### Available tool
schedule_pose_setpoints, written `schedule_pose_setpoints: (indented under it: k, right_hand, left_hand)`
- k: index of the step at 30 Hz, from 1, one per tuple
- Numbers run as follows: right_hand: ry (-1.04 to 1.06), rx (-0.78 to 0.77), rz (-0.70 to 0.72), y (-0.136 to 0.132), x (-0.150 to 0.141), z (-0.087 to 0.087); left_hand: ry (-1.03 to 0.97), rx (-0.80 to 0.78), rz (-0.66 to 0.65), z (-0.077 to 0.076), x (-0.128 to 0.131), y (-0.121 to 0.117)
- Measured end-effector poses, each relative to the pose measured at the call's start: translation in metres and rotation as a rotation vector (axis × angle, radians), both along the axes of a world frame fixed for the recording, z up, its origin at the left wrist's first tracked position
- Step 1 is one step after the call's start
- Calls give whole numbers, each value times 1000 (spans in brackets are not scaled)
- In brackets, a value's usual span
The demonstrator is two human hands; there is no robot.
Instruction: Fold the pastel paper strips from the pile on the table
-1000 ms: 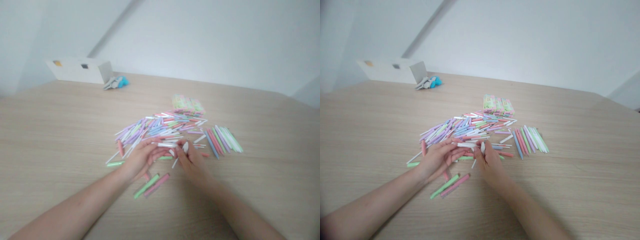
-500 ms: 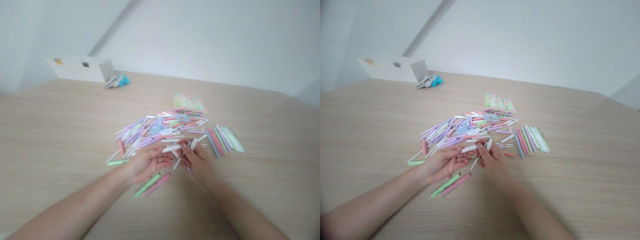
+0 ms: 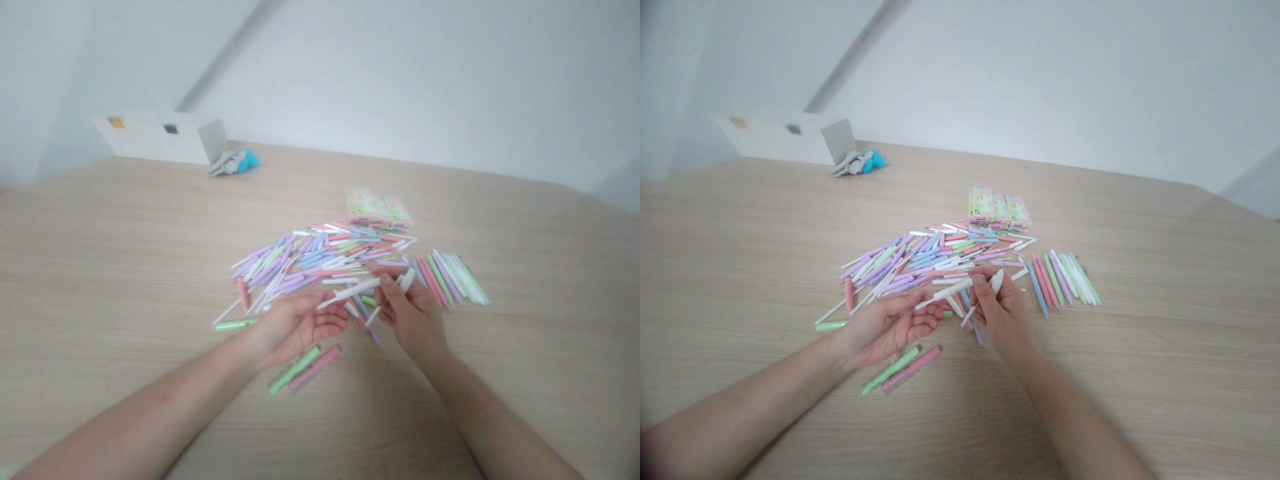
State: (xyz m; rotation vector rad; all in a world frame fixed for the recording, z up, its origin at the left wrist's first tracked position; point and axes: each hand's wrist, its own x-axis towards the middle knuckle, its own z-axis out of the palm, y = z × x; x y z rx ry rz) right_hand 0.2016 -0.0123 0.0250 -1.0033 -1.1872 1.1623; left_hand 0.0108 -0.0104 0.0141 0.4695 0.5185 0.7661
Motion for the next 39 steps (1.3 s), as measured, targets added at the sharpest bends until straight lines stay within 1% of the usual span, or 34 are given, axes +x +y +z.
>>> schedule_pose_setpoints:
  k: [3,9,13,18,22,27,30,34,39]
  right_hand:
    - [47,-15,-12,2,3,0]
    - [119,-43,-3,3,2,1]
    - [168,-83,-36,4,2,3]
    - [176,-137,-58,5,3,4]
    - [155,-123,-57,4,4,4]
    - [150,-134,-55,3,3,5]
    - [156,-145,-45,2,3,4]
    - [183,-145,-28,3,3,4]
    - [183,-142,-19,2,1,5]
  left_hand:
    - [5,30,-2,0,-1,-1]
    - [93,73,38,-5,-2,-2]
    - [104,96,31,-5,-3,-3]
    - [39,113,18,-6,-5,-2]
    - [-10,117,-16,-8,-7,-2]
    - [-13,156,-11,-7,-6,-2]
    - [16,216,5,-6,-4,-3]
    - [106,298,28,-4,-4,-3]
    - [204,396,4,0,-4,-4]
